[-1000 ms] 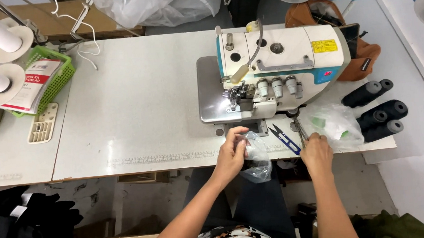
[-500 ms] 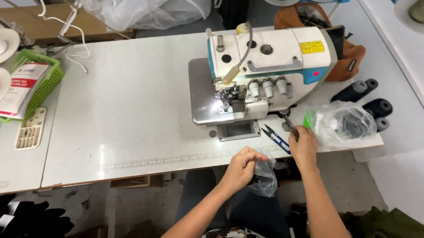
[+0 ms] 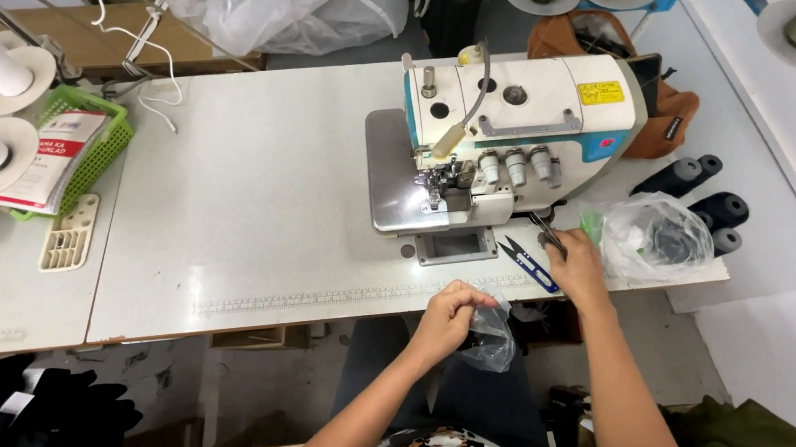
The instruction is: The worker gathers small fabric labels, places them into a plastic bag, and uses a small tool to perform maintenance or adjustments on an industrial sewing machine.
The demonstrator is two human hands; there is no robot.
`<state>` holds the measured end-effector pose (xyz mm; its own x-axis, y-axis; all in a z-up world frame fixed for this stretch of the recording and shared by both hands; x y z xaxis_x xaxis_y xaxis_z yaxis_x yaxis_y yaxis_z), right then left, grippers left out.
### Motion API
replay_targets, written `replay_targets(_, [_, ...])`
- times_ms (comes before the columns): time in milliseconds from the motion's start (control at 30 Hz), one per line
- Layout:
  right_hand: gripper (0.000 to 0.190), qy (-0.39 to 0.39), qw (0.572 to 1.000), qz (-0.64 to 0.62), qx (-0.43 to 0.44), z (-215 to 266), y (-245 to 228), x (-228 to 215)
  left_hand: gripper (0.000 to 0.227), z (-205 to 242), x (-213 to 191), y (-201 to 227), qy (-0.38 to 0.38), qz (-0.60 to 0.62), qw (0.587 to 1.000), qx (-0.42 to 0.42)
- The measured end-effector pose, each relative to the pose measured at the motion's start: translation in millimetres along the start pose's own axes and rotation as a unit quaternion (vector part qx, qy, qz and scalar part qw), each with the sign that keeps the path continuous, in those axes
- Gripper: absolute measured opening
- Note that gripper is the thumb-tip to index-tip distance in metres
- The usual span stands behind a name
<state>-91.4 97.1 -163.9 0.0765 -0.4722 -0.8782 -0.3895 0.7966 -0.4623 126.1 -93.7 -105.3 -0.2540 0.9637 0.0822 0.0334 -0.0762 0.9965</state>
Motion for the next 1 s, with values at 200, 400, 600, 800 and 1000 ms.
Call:
replay_targets(200, [0.027, 0.011, 0.997, 0.059, -0.043, -13.0, 6.7, 15.3, 0.035, 2.1, -3.6, 1.9, 0.011, 0.008, 1.0, -0.017])
replay_targets(400, [0.021, 0.02, 0.982, 0.151, -0.112, -10.1, -17.3, 5.1, 0.034, 2.6, -5.9, 0.9, 0.012, -0.002, 1.0, -0.021])
replay_targets(600, [0.023, -0.032, 0.978, 0.167, -0.121, -14.9, -26.3, -0.8, 0.036, -1.8, 17.0, -27.2, -0.052, -0.027, 0.998, -0.024])
replay_targets(800, [0.022, -0.056, 0.981, 0.156, -0.102, -19.2, -24.1, 1.0, 0.042, -31.3, 69.0, -39.4, -0.137, -0.136, 0.981, -0.032])
replay_targets(1000, [0.024, -0.074, 0.98, 0.157, -0.096, -23.6, -20.6, 4.0, 0.029, -52.4, 106.7, -49.7, -0.081, -0.428, 0.898, 0.063])
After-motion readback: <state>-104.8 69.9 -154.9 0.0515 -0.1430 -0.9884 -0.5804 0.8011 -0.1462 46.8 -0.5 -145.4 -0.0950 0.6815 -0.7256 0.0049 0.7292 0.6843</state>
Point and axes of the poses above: each hand's wrist, its own z-axis away from the middle knuckle, its own x-axis out of the palm, y = z × x, the point moved 4 cm from there along -z, towards the middle knuckle, and after that the axes turned 7 degrees about z, right-handed, at the moved point
